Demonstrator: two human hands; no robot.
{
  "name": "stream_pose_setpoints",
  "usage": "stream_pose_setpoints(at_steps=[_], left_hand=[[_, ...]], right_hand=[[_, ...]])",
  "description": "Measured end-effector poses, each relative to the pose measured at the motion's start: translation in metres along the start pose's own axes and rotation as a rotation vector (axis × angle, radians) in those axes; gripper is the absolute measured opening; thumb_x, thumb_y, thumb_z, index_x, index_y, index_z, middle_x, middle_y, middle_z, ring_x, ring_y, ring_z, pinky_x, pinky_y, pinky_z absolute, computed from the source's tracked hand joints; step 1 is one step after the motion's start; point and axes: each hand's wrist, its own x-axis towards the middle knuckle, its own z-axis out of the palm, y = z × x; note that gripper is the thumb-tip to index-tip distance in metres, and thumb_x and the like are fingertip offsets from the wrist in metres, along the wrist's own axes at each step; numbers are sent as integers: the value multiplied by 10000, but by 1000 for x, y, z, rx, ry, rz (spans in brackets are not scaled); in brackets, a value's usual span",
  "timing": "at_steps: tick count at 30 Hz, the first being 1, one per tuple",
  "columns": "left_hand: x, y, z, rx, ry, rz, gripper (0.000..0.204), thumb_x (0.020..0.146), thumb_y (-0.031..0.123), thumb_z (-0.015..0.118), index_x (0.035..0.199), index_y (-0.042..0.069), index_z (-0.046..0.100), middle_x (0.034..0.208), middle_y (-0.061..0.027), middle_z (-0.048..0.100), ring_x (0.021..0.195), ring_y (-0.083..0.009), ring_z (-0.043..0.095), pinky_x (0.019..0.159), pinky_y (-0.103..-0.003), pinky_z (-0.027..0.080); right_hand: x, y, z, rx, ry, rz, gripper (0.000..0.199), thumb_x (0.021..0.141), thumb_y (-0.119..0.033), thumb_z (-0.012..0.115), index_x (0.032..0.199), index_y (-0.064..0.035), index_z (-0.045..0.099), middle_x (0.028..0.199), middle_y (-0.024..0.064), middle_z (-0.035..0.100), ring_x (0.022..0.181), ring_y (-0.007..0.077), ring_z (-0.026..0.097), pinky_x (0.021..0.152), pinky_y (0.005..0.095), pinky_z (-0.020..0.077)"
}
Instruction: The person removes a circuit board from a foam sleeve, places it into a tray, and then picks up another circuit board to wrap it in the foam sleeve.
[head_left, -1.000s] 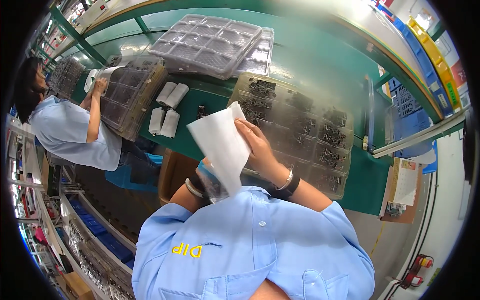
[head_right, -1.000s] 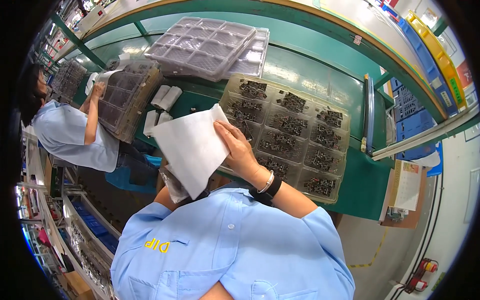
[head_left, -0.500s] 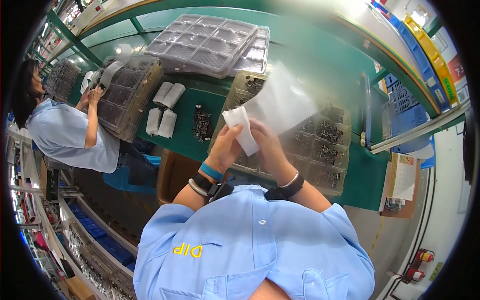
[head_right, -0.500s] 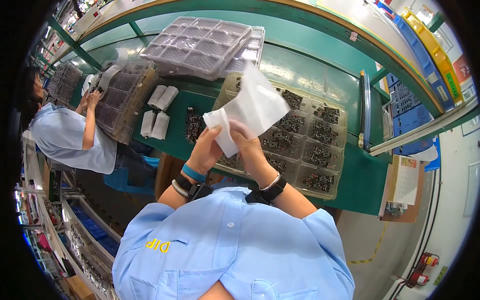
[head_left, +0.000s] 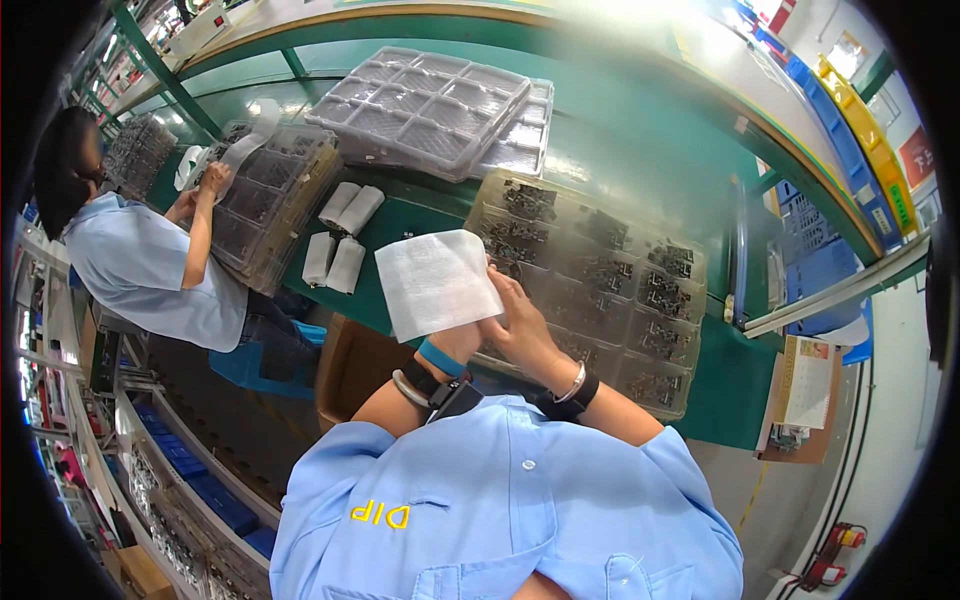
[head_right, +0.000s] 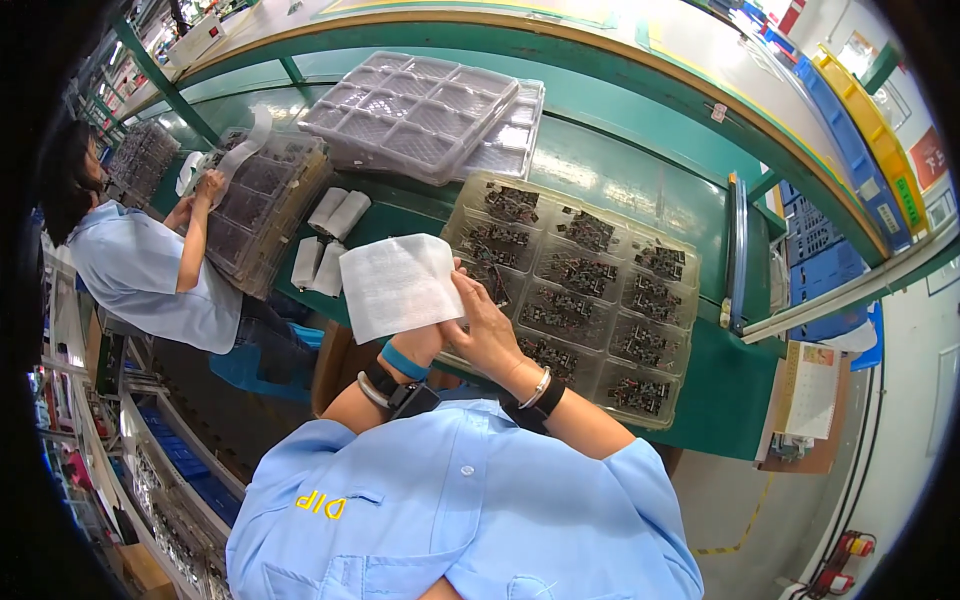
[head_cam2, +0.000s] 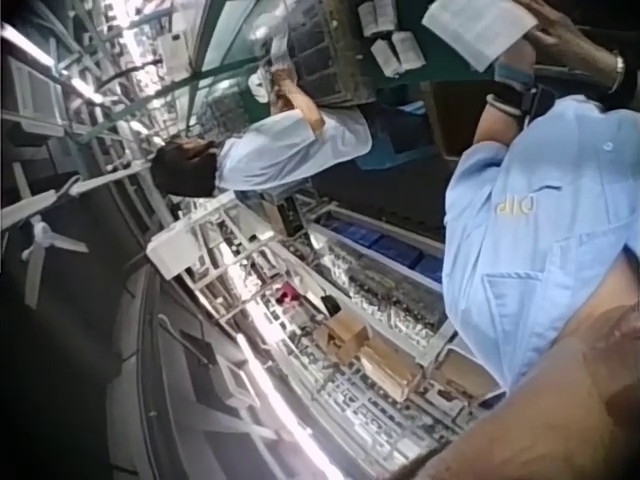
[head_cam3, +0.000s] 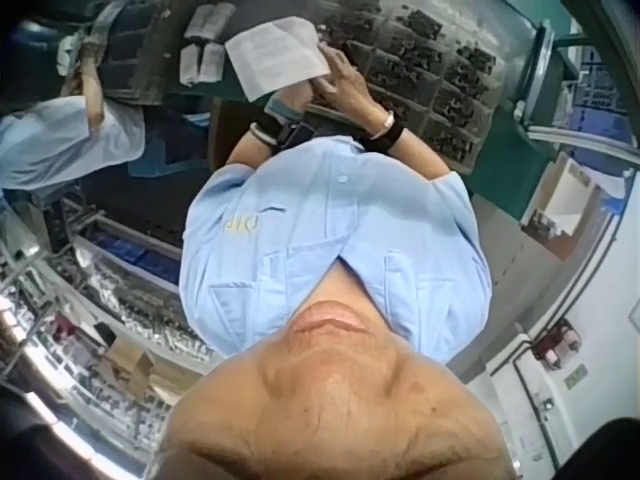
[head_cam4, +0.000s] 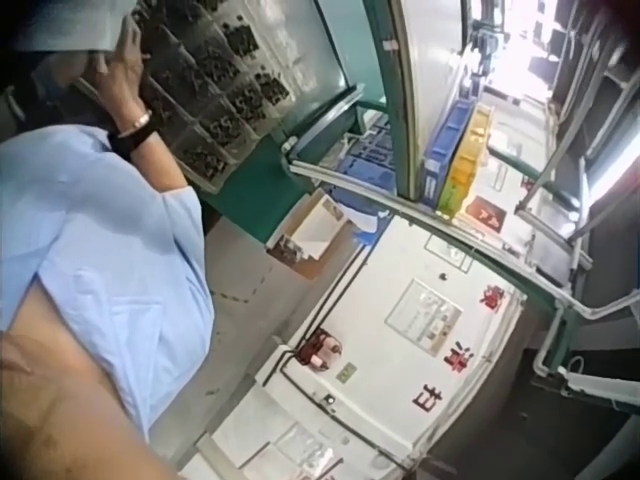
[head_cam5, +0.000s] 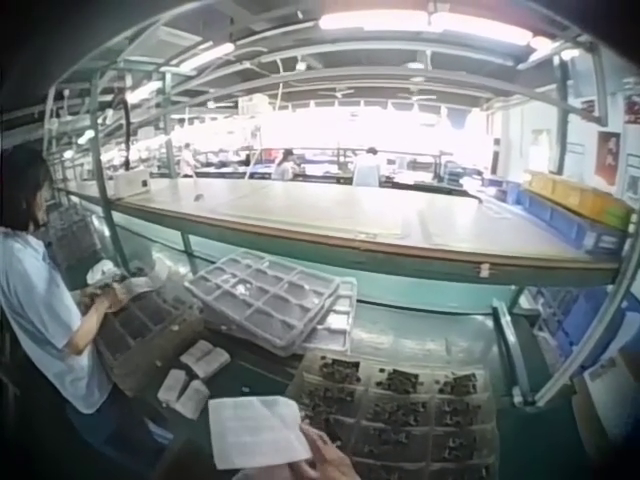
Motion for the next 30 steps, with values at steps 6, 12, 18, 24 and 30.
stream_pose_setpoints(at_steps=[6, 12, 18, 24, 30], left_hand=[[-12, 34, 12, 611, -172, 224, 459, 981, 199, 480, 1400, 50, 368, 1390, -108, 461, 1199, -266, 515, 1035, -394, 411], [-10, 54, 49, -183, 125, -265, 395, 937, 81, 519, 1328, 45, 464, 1234, -88, 567, 1110, -232, 572, 949, -396, 483], [-4, 44, 25, -37, 244, -121, 336, 928, 138, 536, 1252, 51, 532, 1198, -78, 601, 1106, -234, 582, 973, -402, 470], [-7, 42, 24, -16, 290, -13, 357, 940, 95, 515, 1292, 47, 489, 1200, -86, 588, 1077, -238, 593, 945, -393, 493], [-14, 40, 8, 11, -10, 56, 394, 971, 197, 497, 1337, 59, 456, 1278, -86, 547, 1198, -235, 513, 1019, -399, 435]], right_hand=[[15, 15, -16, 344, -6, 205, 389, 915, -266, 595, 1215, -22, 557, 1147, 75, 624, 1008, 244, 626, 885, 324, 503], [21, 16, -10, 1077, -164, 686, 339, 945, -249, 587, 1186, -12, 575, 1084, 43, 635, 936, 156, 617, 847, 274, 495], [20, 34, 9, 370, -135, 291, 323, 952, -222, 581, 1188, -2, 576, 1077, 70, 632, 951, 164, 600, 851, 289, 485], [23, 28, 20, 555, 13, 262, 416, 901, -131, 607, 1283, -4, 505, 1124, 100, 599, 1031, 217, 573, 891, 313, 470], [11, -12, 36, -249, 70, -265, 487, 867, -87, 611, 1326, -9, 466, 1165, 95, 570, 1088, 194, 547, 895, 304, 467]])
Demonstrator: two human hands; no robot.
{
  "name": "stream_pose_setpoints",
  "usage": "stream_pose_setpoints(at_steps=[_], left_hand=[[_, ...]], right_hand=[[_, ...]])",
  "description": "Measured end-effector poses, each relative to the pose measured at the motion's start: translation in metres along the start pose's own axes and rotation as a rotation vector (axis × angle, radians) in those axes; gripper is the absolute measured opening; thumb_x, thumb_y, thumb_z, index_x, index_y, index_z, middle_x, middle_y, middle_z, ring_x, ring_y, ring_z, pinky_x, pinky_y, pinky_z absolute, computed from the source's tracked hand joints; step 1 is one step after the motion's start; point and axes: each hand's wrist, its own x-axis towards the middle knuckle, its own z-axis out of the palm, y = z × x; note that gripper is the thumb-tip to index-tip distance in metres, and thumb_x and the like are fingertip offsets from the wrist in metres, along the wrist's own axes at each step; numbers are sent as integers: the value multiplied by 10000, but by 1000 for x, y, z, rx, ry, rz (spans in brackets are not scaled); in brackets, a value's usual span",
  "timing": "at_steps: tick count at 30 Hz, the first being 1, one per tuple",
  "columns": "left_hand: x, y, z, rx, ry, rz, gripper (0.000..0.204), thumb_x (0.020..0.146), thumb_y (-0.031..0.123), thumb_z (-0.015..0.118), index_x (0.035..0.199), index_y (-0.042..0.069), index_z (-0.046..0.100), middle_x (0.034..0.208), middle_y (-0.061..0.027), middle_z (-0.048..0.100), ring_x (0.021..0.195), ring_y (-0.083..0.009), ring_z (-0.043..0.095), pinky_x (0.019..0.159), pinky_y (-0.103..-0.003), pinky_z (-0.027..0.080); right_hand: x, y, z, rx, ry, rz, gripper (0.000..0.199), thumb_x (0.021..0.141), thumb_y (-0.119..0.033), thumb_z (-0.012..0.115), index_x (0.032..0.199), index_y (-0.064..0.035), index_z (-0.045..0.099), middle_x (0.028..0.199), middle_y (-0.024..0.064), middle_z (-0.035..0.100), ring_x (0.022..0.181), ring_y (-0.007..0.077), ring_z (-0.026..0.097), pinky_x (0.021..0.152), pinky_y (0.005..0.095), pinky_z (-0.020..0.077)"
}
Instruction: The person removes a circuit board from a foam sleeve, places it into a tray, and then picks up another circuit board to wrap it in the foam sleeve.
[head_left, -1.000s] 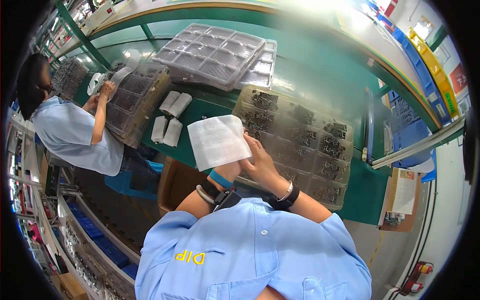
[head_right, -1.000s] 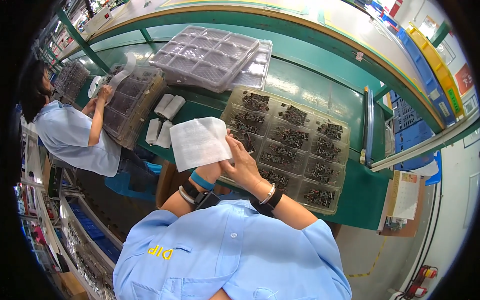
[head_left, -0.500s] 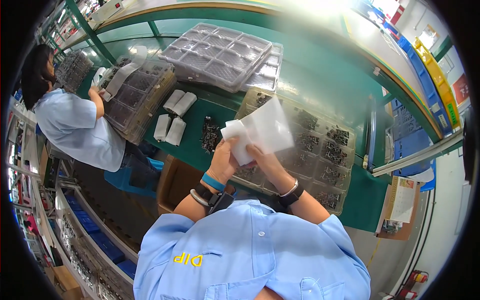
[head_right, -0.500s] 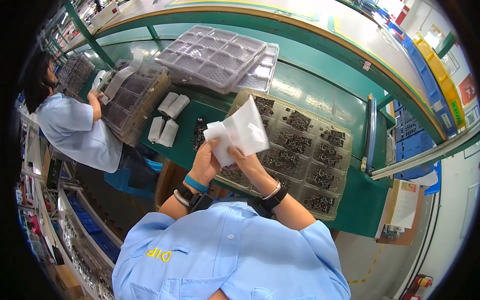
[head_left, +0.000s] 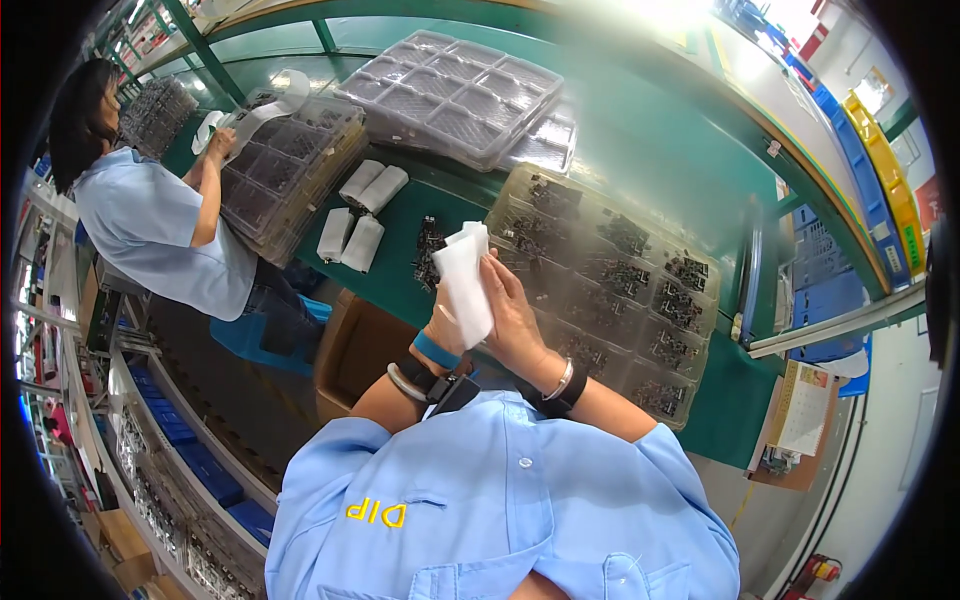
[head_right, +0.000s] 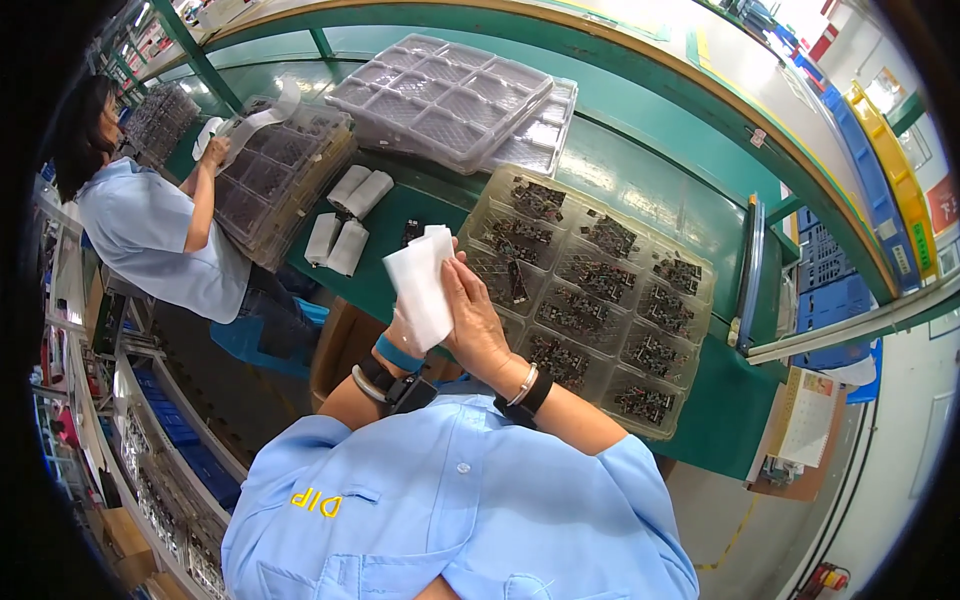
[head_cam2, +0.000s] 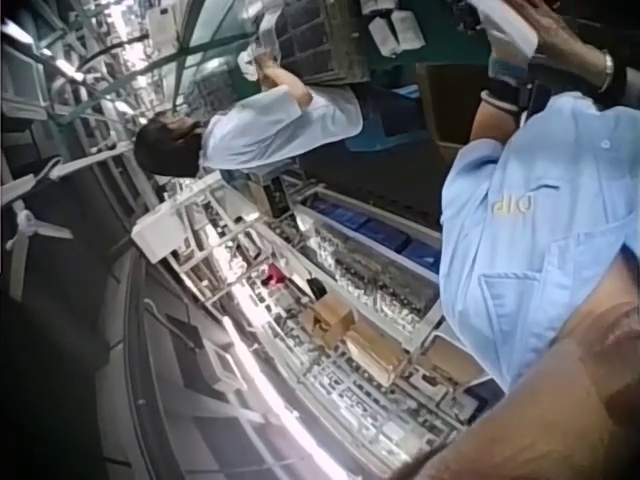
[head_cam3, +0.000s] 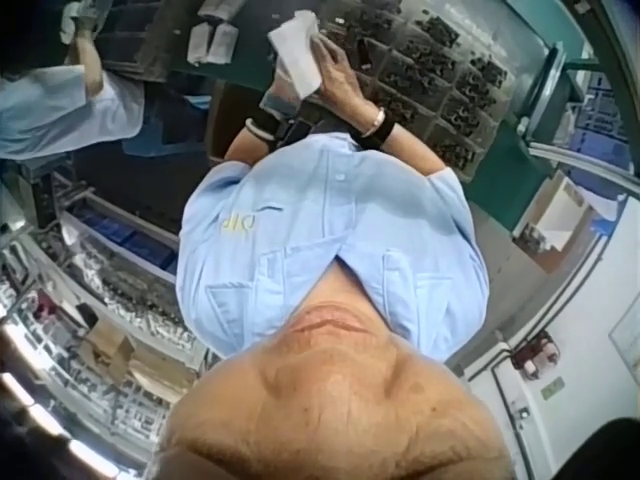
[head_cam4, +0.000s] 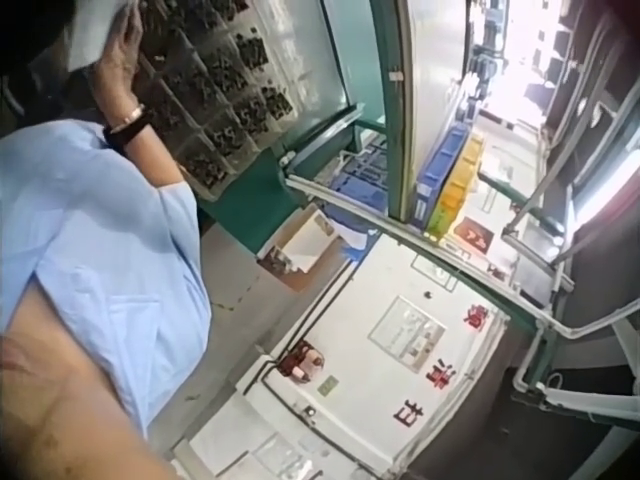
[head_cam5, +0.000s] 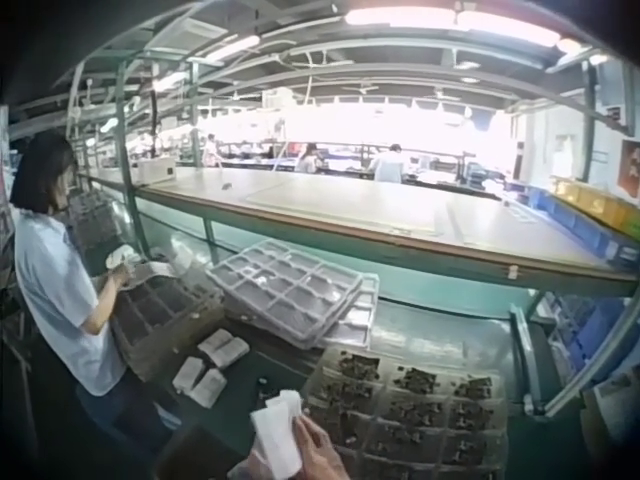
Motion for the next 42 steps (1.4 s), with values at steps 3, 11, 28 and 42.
stream_pose_setpoints(at_steps=[3, 11, 28, 42], left_hand=[[-2, 5, 5, 526, -35, 54, 428, 982, 242, 486, 1367, 65, 428, 1293, -80, 534, 1239, -233, 471, 1032, -410, 416], [7, 26, 34, -147, 55, -231, 461, 964, 222, 512, 1388, 79, 403, 1280, -78, 537, 1187, -221, 514, 1023, -420, 407], [21, -1, 24, -252, 174, -213, 370, 1000, 263, 361, 1287, 65, 483, 1205, -100, 571, 1136, -242, 551, 981, -399, 465], [0, 9, 35, -173, 170, -243, 328, 953, 169, 547, 1270, 99, 505, 1204, -52, 585, 1126, -205, 549, 997, -397, 425]], right_hand=[[2, 8, -6, 192, -26, 80, 470, 881, -85, 598, 1328, -13, 471, 1172, 73, 574, 1115, 172, 538, 924, 319, 458], [13, 22, -32, 1332, -39, 871, 452, 955, -258, 534, 1326, -6, 481, 1176, 67, 578, 1071, 150, 555, 910, 315, 460], [2, 9, -11, 130, -9, 46, 471, 832, -23, 589, 1295, -49, 509, 1223, 168, 545, 1117, 366, 535, 998, 393, 435], [-2, 28, -21, 1149, 47, 885, 312, 971, -141, 557, 1274, -65, 551, 994, -9, 618, 922, 84, 568, 817, 233, 472]])
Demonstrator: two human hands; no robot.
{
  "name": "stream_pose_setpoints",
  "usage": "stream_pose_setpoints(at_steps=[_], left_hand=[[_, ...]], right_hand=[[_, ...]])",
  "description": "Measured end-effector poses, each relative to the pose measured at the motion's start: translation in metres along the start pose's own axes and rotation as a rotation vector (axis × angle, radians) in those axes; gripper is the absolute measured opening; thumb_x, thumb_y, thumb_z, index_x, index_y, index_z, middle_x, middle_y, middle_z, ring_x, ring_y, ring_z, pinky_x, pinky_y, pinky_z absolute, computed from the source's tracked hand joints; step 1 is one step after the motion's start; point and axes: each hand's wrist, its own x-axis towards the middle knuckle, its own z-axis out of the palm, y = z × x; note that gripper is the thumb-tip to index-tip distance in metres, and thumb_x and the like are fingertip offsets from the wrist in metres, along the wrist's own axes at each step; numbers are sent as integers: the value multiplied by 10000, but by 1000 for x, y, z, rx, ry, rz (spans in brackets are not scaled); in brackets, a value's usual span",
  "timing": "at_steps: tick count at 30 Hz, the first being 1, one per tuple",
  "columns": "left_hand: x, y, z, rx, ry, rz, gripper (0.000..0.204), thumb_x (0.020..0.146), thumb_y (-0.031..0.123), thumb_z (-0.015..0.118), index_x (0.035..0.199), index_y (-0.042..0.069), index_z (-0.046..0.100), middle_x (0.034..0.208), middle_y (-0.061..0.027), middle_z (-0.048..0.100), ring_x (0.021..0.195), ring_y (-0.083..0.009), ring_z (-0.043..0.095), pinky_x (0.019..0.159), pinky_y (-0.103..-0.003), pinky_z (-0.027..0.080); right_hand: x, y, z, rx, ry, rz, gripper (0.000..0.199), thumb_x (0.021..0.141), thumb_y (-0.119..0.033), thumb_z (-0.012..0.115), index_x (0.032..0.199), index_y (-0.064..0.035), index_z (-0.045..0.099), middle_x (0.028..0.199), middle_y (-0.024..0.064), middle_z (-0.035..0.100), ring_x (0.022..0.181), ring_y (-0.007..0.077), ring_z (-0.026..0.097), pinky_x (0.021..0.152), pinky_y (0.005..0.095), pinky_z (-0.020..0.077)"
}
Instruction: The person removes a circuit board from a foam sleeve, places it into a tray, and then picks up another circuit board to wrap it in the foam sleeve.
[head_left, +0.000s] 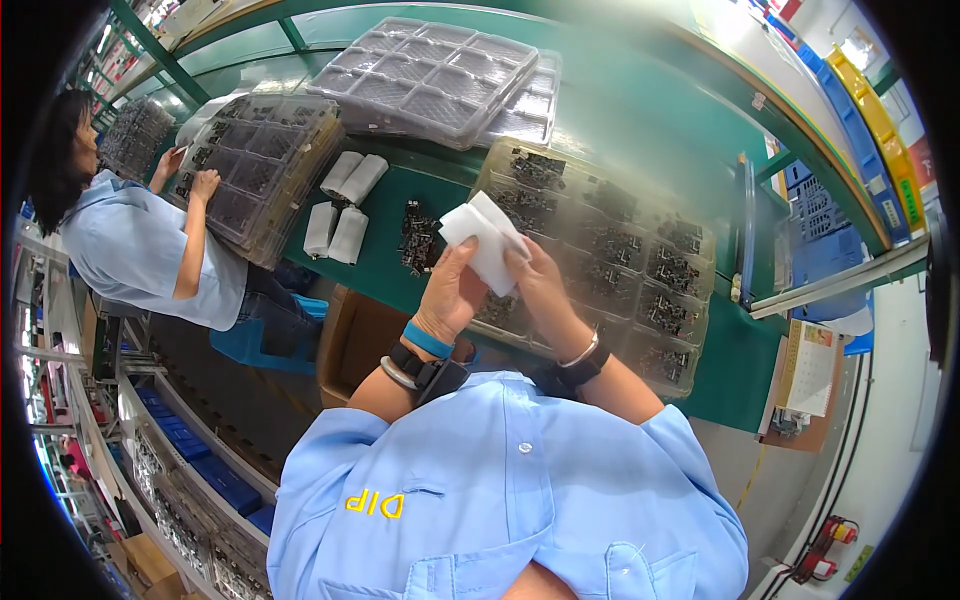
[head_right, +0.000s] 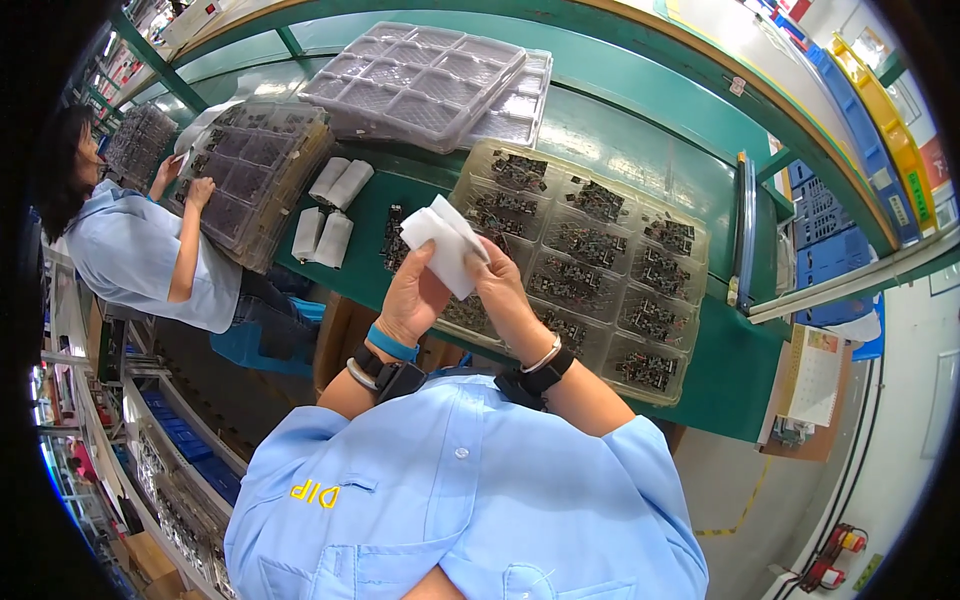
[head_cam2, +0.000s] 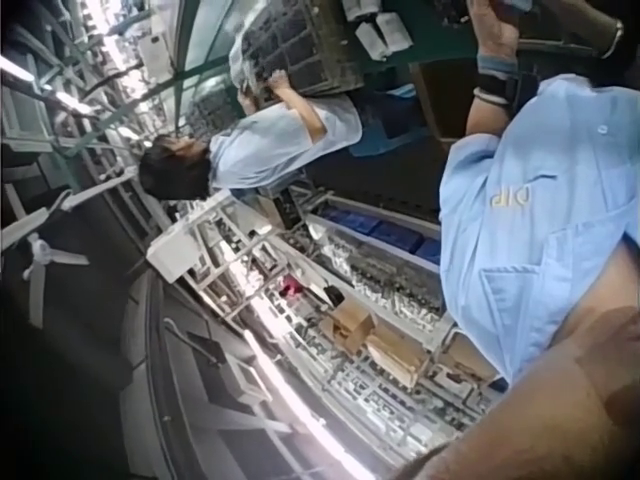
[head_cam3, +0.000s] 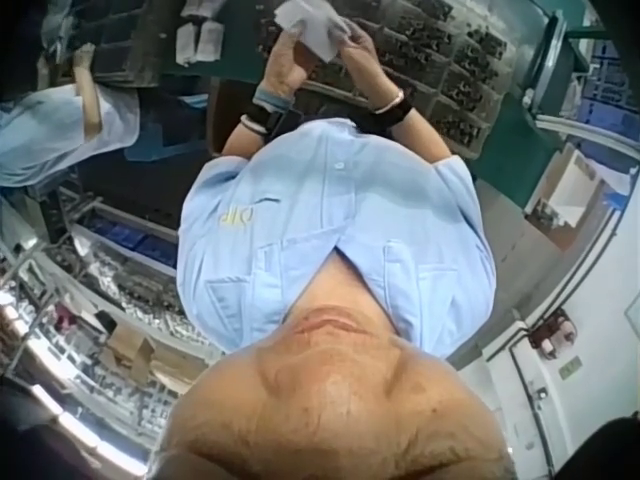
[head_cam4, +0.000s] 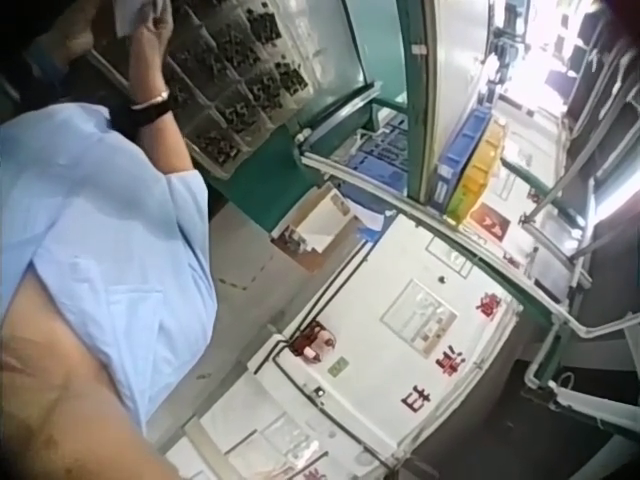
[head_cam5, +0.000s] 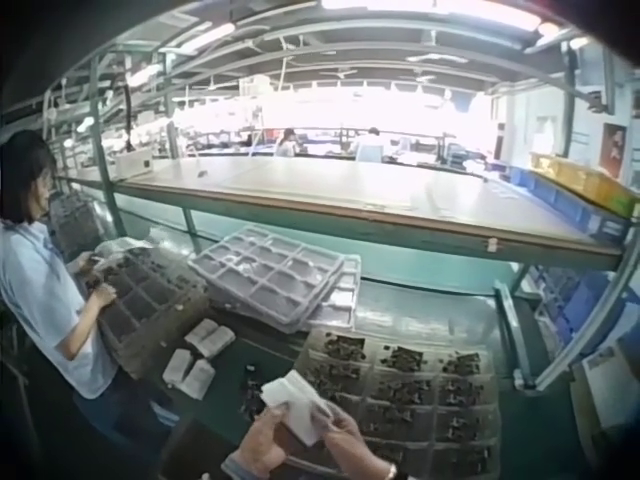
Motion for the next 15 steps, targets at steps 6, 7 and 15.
stream_pose_setpoints(at_steps=[6, 7, 15], left_hand=[[7, -6, -6, 41, 180, 116, 287, 925, 53, 575, 1209, 86, 555, 1148, -38, 615, 1084, -186, 574, 964, -378, 457], [7, -8, -4, 56, 192, 145, 275, 926, 41, 570, 1198, 81, 562, 1137, -37, 620, 1076, -183, 578, 956, -373, 464], [10, -10, -6, 116, 192, 206, 260, 933, 38, 560, 1191, 66, 553, 1134, -55, 614, 1066, -194, 581, 932, -358, 483]], right_hand=[[-5, -3, -6, -507, 40, -416, 311, 974, -122, 544, 1273, -42, 568, 1095, 52, 609, 952, 113, 567, 822, 240, 468], [-6, -2, -4, -542, 32, -444, 323, 959, -124, 560, 1268, -34, 569, 1127, 65, 601, 970, 140, 571, 832, 255, 469], [-23, 0, 7, -1218, -8, -854, 473, 864, -200, 631, 1293, -22, 539, 1298, 111, 525, 1135, 292, 509, 941, 380, 419]])
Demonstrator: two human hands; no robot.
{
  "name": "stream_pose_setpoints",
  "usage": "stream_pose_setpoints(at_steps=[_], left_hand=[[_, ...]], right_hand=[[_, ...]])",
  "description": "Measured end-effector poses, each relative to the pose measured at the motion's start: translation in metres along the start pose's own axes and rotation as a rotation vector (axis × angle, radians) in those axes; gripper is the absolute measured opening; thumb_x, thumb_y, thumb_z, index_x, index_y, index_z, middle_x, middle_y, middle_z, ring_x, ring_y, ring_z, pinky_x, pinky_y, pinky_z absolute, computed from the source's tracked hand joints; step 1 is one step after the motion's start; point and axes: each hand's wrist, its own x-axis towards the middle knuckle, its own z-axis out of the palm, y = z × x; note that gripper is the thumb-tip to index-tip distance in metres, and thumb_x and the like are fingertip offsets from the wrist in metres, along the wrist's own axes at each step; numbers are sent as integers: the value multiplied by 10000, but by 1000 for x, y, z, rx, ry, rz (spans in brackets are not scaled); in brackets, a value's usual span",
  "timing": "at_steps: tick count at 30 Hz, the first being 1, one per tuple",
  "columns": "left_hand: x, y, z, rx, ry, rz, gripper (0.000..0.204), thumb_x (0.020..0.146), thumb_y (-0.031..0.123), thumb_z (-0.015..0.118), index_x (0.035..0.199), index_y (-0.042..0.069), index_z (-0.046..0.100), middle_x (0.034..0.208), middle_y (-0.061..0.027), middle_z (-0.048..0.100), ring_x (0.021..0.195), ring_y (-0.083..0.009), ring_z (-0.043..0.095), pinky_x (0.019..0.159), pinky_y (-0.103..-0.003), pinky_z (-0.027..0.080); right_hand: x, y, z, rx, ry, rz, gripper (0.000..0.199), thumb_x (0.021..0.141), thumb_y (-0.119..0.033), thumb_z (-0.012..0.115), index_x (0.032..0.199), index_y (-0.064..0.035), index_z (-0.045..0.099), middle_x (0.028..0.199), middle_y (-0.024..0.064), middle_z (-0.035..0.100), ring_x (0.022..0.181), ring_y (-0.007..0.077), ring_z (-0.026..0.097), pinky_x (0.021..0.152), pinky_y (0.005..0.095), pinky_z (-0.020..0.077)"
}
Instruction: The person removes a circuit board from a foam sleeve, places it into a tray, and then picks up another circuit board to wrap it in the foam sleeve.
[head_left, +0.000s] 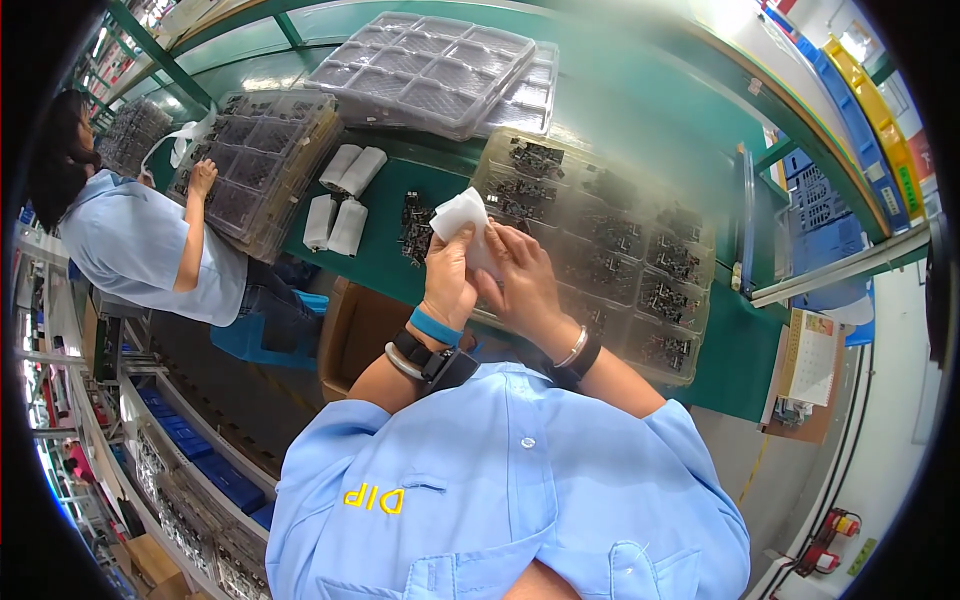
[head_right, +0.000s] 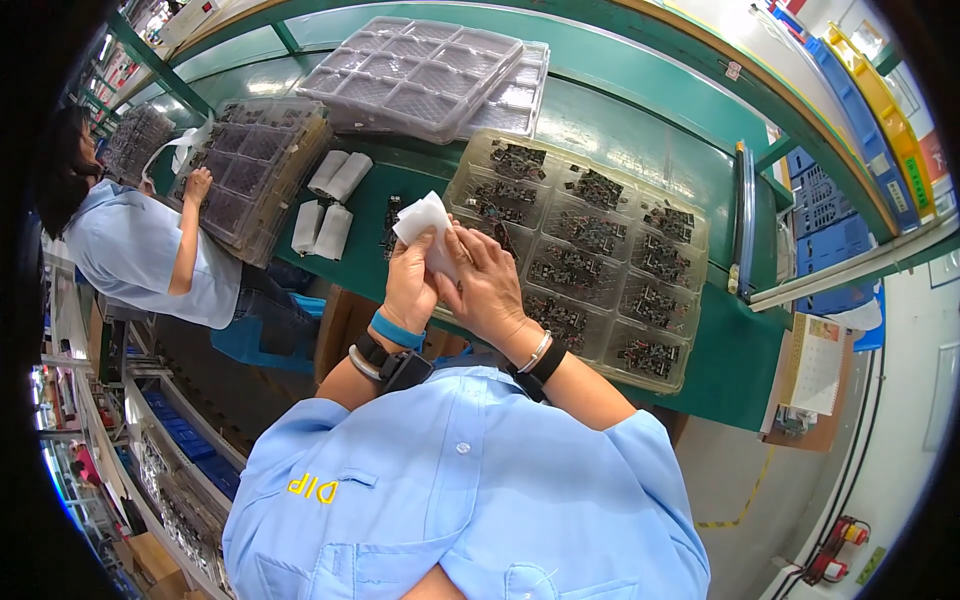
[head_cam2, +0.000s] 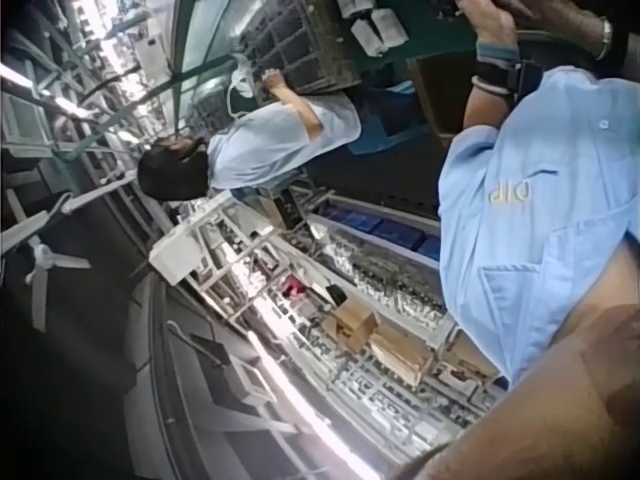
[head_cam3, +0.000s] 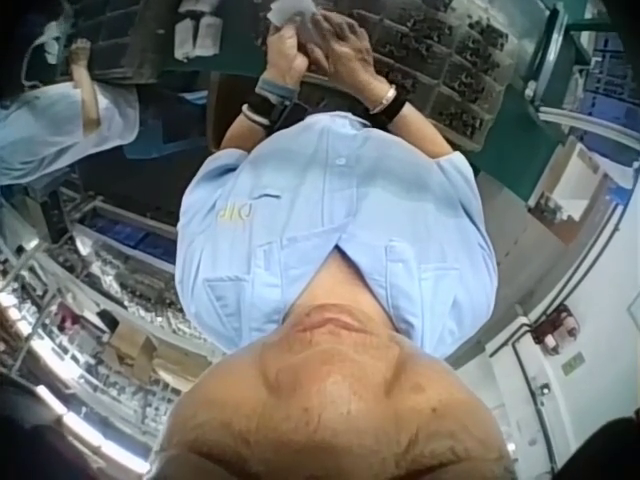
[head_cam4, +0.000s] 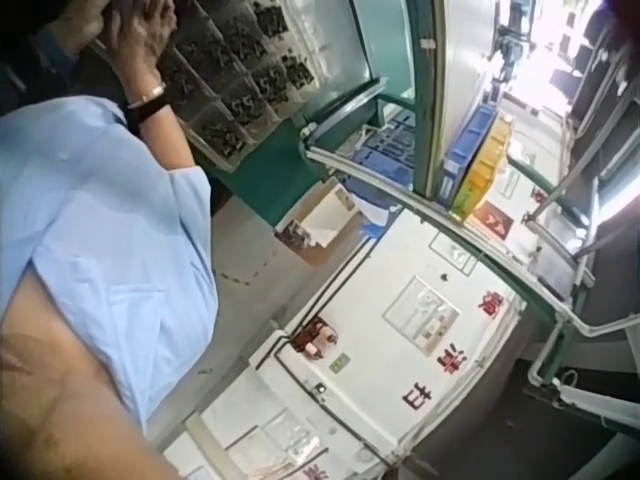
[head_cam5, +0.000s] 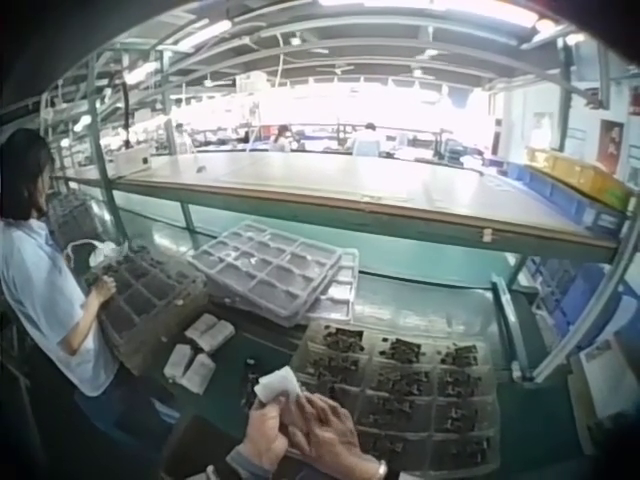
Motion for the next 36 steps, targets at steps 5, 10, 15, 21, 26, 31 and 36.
stream_pose_setpoints(at_steps=[5, 10, 15, 21, 26, 31, 36], left_hand=[[-4, 1, -4, 18, 38, -69, 319, 933, 65, 560, 1244, 37, 495, 1190, -104, 581, 1102, -235, 567, 970, -363, 469], [-10, 1, -3, 252, -148, -3, 317, 940, 82, 549, 1246, 39, 479, 1185, -99, 570, 1106, -236, 557, 984, -381, 457], [-13, 4, -3, 137, -123, -101, 369, 940, 40, 486, 1307, 44, 441, 1225, -127, 558, 1144, -244, 544, 993, -397, 454], [-21, -2, 14, 75, -350, -208, 439, 927, 36, 469, 1362, 40, 409, 1373, -153, 487, 1239, -267, 497, 1059, -400, 393], [-27, -32, 23, 143, -487, -389, 411, 954, 115, 498, 1353, 52, 420, 1327, -118, 517, 1209, -243, 516, 1027, -387, 413], [-48, -82, 33, 637, -571, -301, 385, 953, 159, 563, 1312, 55, 471, 1190, -68, 583, 1106, -184, 560, 941, -336, 451], [-61, -117, 70, 741, -791, -500, 333, 950, 124, 553, 1268, 37, 508, 1087, -70, 625, 1011, -159, 591, 890, -308, 465]], right_hand=[[-8, -1, 7, -281, -130, -16, 556, 857, -259, 626, 1340, -19, 490, 1387, 121, 459, 1230, 318, 441, 1004, 430, 362], [-9, 5, 6, -385, -207, -43, 565, 870, -283, 609, 1353, -24, 471, 1398, 136, 445, 1234, 334, 434, 993, 435, 372], [-11, 5, -3, -148, -161, 0, 499, 906, -305, 595, 1318, -37, 504, 1369, 130, 471, 1175, 278, 501, 914, 383, 443], [-21, 19, -32, 938, -92, 859, 374, 940, -276, 598, 1223, -38, 543, 1128, 91, 573, 928, 142, 578, 714, 263, 492], [-52, 32, -43, 925, -8, 929, 304, 948, -270, 591, 1120, -22, 556, 946, 60, 636, 867, 150, 584, 727, 295, 495], [-116, 39, -64, 611, 300, 834, 252, 933, -219, 599, 1088, -25, 556, 958, 68, 634, 880, 160, 586, 769, 324, 491], [-193, 42, -95, 642, 604, 855, 232, 929, -152, 582, 1121, -28, 542, 965, 53, 613, 881, 131, 574, 771, 308, 488]])
